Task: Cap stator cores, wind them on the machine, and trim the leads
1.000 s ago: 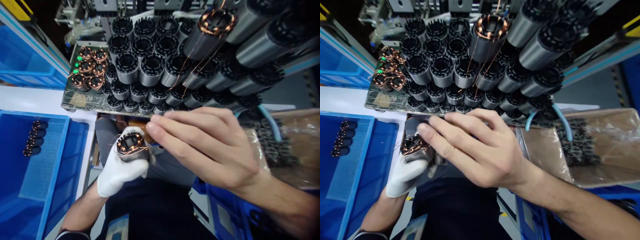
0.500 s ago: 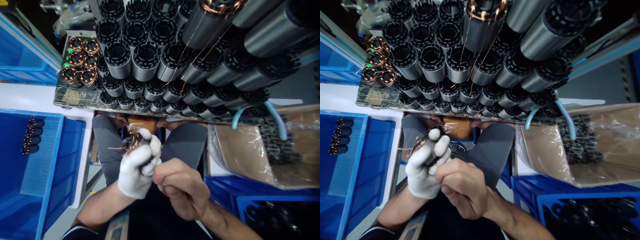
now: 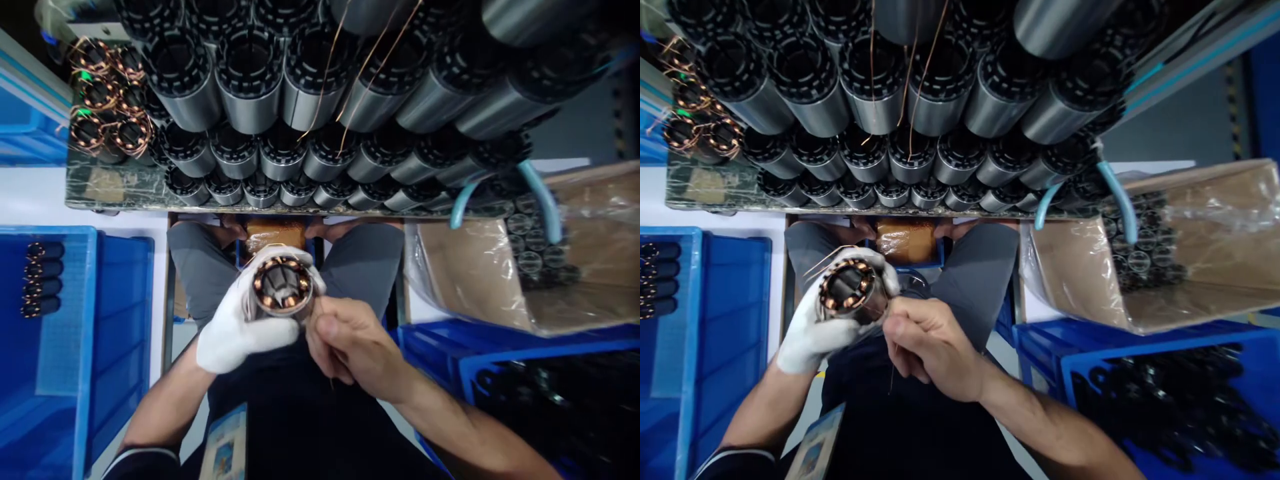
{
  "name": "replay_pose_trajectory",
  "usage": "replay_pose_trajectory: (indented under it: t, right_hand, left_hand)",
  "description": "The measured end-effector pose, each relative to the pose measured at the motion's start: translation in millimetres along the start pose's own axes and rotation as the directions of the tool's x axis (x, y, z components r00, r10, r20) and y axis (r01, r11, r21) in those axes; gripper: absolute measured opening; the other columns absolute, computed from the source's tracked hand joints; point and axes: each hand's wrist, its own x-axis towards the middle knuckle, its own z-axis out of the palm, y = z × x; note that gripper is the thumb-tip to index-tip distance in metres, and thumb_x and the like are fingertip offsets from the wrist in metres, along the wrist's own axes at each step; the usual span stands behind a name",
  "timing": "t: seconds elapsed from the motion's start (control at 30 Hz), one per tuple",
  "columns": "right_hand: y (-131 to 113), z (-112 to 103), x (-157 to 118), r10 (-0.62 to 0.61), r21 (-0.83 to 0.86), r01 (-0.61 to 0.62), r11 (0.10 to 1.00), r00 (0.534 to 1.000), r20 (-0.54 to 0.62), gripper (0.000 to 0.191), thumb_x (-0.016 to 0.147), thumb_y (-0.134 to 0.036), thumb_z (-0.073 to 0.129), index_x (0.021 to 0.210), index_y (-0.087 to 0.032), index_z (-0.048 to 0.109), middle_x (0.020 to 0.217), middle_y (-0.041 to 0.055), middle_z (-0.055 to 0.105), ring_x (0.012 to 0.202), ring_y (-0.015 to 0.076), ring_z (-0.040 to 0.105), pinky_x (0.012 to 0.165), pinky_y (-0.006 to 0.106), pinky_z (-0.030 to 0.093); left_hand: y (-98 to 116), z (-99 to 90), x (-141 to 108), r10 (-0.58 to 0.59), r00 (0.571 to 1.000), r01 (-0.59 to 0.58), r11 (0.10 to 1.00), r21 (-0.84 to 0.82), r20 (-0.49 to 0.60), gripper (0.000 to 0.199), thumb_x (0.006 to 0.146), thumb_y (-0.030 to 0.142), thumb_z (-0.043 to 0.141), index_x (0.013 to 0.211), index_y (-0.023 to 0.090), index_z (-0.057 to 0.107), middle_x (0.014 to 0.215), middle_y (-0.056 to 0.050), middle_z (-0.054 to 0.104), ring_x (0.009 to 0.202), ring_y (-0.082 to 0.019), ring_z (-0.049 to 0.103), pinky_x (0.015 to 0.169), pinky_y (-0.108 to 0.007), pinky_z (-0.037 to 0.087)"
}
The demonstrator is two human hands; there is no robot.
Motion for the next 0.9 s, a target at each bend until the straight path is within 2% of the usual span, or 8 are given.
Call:
replay_pose_trajectory:
  t: [0.1,0.2,0.33,0.47,0.63,0.73,0.8,0.9]
  right_hand:
    - [3.5,-0.7,-2.6,-0.077,-0.082,0.078,0.994,0.997,0.011,0.055,0.117,-0.05,0.066,0.071,-0.021,0.062,0.057,-0.0027,0.057,0.045,0.0097,0.045,0.046,0.024,0.031]
    - [-6.9,-6.7,1.8,-0.248,-0.367,0.235,0.9,0.969,0.012,0.046,0.114,-0.035,0.071,0.071,-0.021,0.063,0.073,0.0015,0.063,0.066,0.0143,0.057,0.062,0.029,0.042]
    - [-20.8,-10.5,13.4,-0.479,-0.388,0.442,0.808,0.878,0.002,0.04,0.11,-0.023,0.069,0.072,-0.022,0.056,0.121,0.0096,0.078,0.094,0.0214,0.072,0.078,0.037,0.059]
    - [-13.6,-1.4,28.2,-0.448,-0.175,0.446,0.878,0.894,0.03,0.045,0.114,-0.024,0.065,0.071,-0.023,0.05,0.085,0.0023,0.069,0.069,0.0156,0.061,0.064,0.032,0.051]
    - [26.1,7.8,22.9,-0.413,-0.452,0.42,0.787,0.903,0.119,0.037,0.108,-0.019,0.061,0.075,-0.025,0.045,0.08,-0.0014,0.054,0.07,0.0142,0.049,0.065,0.03,0.041]
    - [38.6,-4.0,4.9,-0.341,-0.486,0.384,0.785,0.923,0.177,0.04,0.102,-0.014,0.064,0.071,-0.024,0.041,0.07,-0.0057,0.043,0.061,0.0118,0.037,0.056,0.029,0.031]
    - [35.0,-15.0,-1.9,-0.319,-0.497,0.335,0.801,0.94,0.119,0.038,0.106,-0.015,0.065,0.073,-0.023,0.05,0.068,-0.0062,0.048,0.059,0.0104,0.042,0.056,0.027,0.034]
    - [17.0,-22.5,6.1,-0.257,-0.406,0.193,0.893,0.961,-0.107,0.019,0.112,-0.025,0.072,0.094,-0.023,0.078,0.078,-0.0033,0.068,0.063,0.0109,0.056,0.059,0.026,0.043]
  left_hand:
    - [0.7,12.2,-2.6,-0.308,0.948,0.306,0.825,-0.476,0.076,0.072,0.083,0.065,0.096,0.134,0.023,0.067,0.098,-0.006,0.068,0.065,-0.012,0.054,0.05,-0.023,0.037]
    - [-2.0,19.0,2.7,-0.386,0.922,0.311,0.715,-0.626,0.018,0.063,0.074,0.054,0.098,0.12,0.026,0.065,0.089,0.001,0.059,0.054,-0.005,0.034,0.045,-0.021,0.021]
    - [-9.0,13.4,9.1,-0.394,0.907,0.271,0.813,-0.515,-0.145,0.048,0.07,0.043,0.09,0.106,0.023,0.066,0.095,-0.002,0.068,0.061,-0.01,0.048,0.054,-0.027,0.04]
    - [-21.2,1.6,7.2,-0.452,0.878,0.365,0.843,-0.395,-0.155,0.043,0.082,0.053,0.095,0.094,0.021,0.069,0.089,-0.004,0.071,0.074,-0.018,0.065,0.066,-0.033,0.057]
    - [-31.8,-4.5,10.3,-0.526,0.793,0.297,0.774,-0.559,-0.307,0.049,0.073,0.047,0.103,0.099,0.022,0.07,0.081,0.003,0.068,0.062,-0.009,0.061,0.052,-0.018,0.048]
    - [-33.8,-10.8,16.0,-0.372,0.808,0.168,0.888,-0.427,-0.457,0.046,0.074,0.04,0.101,0.103,0.024,0.069,0.079,0.006,0.066,0.054,-0.007,0.055,0.046,-0.016,0.042]
    - [-33.2,-15.2,16.3,-0.093,0.825,0.067,0.995,-0.067,-0.558,0.038,0.075,0.032,0.098,0.1,0.023,0.071,0.083,0.004,0.07,0.06,-0.009,0.061,0.054,-0.02,0.052]
    - [-28.0,-15.4,9.2,0.243,0.864,-0.018,0.89,0.456,-0.44,0.047,0.075,0.022,0.096,0.119,0.023,0.078,0.102,-0.002,0.08,0.087,-0.019,0.078,0.085,-0.033,0.068]
